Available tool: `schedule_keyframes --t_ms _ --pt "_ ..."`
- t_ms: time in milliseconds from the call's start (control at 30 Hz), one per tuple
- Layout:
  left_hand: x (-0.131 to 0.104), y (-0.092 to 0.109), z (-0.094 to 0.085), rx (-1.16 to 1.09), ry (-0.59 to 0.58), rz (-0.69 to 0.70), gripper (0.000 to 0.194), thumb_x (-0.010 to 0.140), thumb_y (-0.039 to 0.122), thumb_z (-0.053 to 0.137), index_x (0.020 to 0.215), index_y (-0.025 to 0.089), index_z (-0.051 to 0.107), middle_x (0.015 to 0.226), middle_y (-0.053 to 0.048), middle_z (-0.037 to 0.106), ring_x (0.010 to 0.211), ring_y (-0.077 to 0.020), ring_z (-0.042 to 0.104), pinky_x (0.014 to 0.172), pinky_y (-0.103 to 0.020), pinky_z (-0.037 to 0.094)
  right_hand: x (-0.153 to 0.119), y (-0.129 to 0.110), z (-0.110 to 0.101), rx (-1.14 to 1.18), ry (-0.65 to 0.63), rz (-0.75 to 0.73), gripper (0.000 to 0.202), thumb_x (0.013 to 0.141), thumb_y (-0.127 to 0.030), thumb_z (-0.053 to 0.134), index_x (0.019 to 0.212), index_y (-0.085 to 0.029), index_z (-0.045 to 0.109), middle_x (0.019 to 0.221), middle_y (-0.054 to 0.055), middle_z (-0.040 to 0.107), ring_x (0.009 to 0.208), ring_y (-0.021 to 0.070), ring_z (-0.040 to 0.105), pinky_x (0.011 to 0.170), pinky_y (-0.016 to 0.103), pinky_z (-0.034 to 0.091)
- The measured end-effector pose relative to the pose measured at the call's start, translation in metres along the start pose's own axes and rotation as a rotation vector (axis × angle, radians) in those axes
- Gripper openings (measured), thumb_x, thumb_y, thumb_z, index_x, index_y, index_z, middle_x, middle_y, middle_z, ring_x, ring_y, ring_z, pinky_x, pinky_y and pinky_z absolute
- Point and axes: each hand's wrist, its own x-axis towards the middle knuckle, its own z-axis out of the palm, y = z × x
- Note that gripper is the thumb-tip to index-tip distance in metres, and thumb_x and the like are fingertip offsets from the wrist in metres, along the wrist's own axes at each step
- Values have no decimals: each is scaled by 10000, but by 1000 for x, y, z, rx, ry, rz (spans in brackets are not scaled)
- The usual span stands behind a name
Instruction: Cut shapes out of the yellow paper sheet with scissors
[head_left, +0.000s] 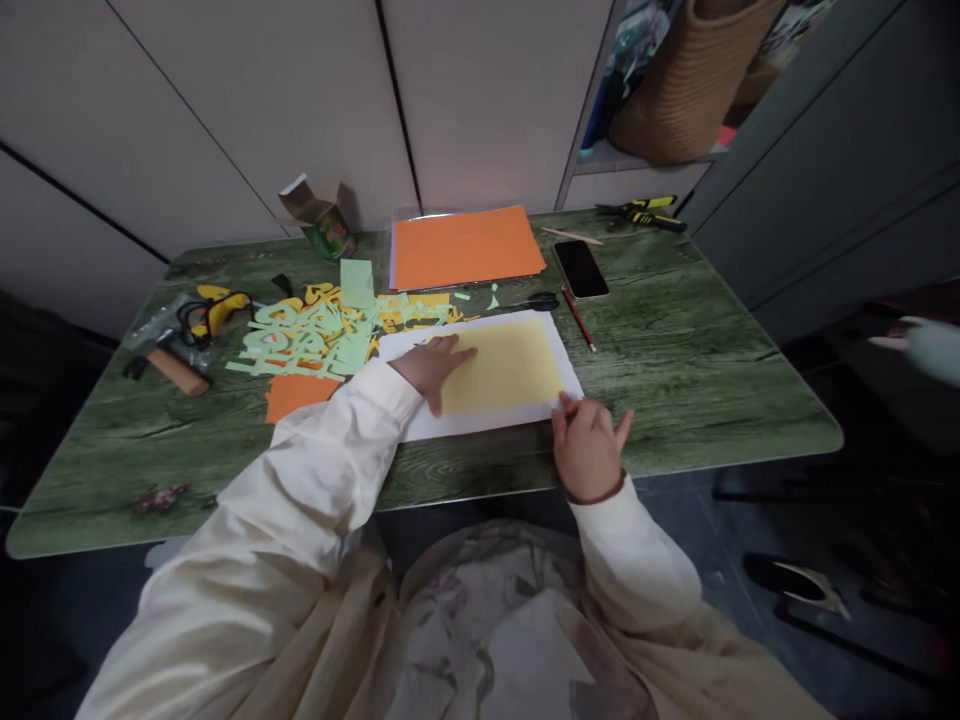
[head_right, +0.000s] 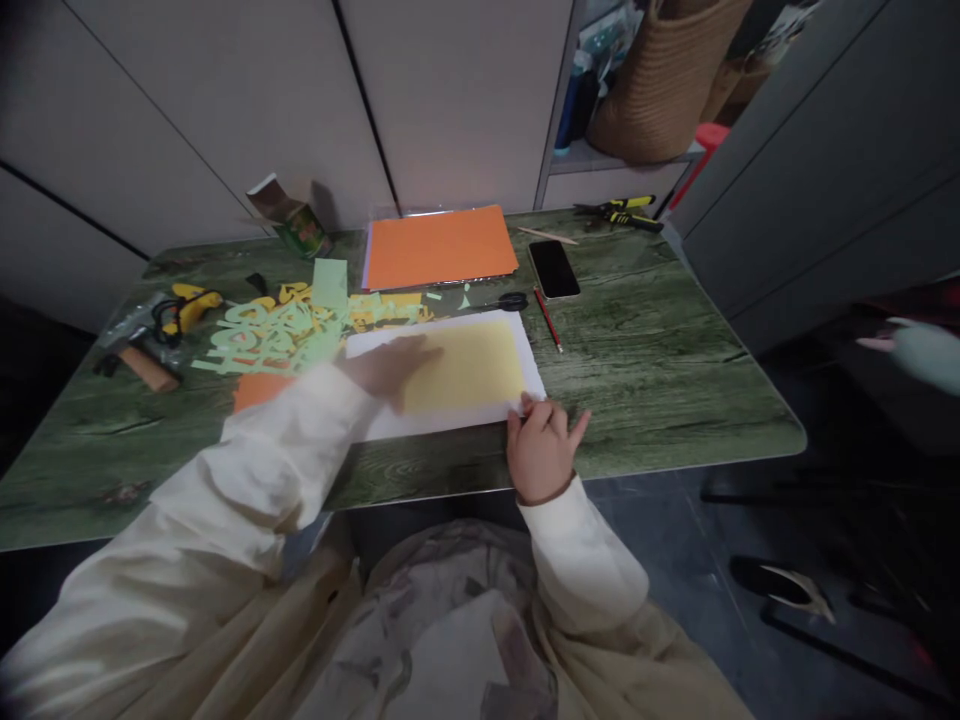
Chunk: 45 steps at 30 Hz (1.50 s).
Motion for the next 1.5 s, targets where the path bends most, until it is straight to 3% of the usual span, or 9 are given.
schedule_keyframes --t_ms 233,400,700,800,933,1033,1133,1267,1500 --pt "1 2 3 30 54 10 1273 395 398 831 1437 277 111 1506 -177 114 1336 -394 176 1031 -513 240 7 -10 -10 34 -23 -67 282 878 -326 448 1057 -129 538 1126 153 602 1176 316 412 1036 619 124" --pt "-3 5 -1 42 48 3 1279 393 411 828 1438 267 106 1499 -205 106 1340 -402 161 1012 -533 252 7 -50 3 158 -213 -538 397 894 -316 439 1268 -188 479 1421 92 391 1355 267 223 1091 522 129" --pt "-8 -6 -4 -9 14 18 1189 445 398 812 1430 287 155 1518 -166 70 1371 -368 95 1034 -553 191 3 -48 23 143 -258 -637 435 898 -323 462 1322 -231 437 1396 81 433 1316 255 324 1056 478 216" --pt "-29 -4 -6 -94 141 11 1029 536 381 784 1408 229 259 1519 -145 97 1384 -309 98 1081 -431 181 0 -41 22 148 -245 -694 344 901 -245 464 1239 -217 524 1307 61 536 1236 225 424 981 400 314" --pt "-67 31 -2 -304 504 113 771 758 542 567 1399 233 268 1466 -78 307 1327 -185 304 1054 -286 268 4 -33 11 156 -184 -770 251 890 -169 479 1102 -205 609 1170 46 635 1031 180 548 861 344 356" --pt "-80 67 5 -215 544 151 636 796 567 501 1332 243 386 1224 -77 577 1102 -200 543 911 -301 406 19 -34 -8 167 -87 -748 200 902 -206 478 1043 -195 619 1092 41 667 990 170 557 844 339 332" --pt "-75 87 9 23 592 54 423 876 402 460 1217 155 511 856 -113 670 839 -223 623 743 -337 447 38 -40 -26 191 -30 -755 191 924 -238 446 954 -204 631 901 18 696 884 133 579 829 316 314" --pt "-65 84 8 186 672 64 226 900 234 417 991 190 619 680 -68 634 711 -186 612 639 -300 424 59 -42 -38 167 44 -841 210 929 -251 441 852 -204 631 715 -12 670 767 109 584 819 314 302" --pt "-68 60 13 272 720 33 201 879 349 461 939 294 645 546 -15 554 557 -168 557 499 -269 323 83 -7 -52 139 77 -994 153 915 -193 467 881 -227 613 834 -36 700 795 94 592 864 351 286"
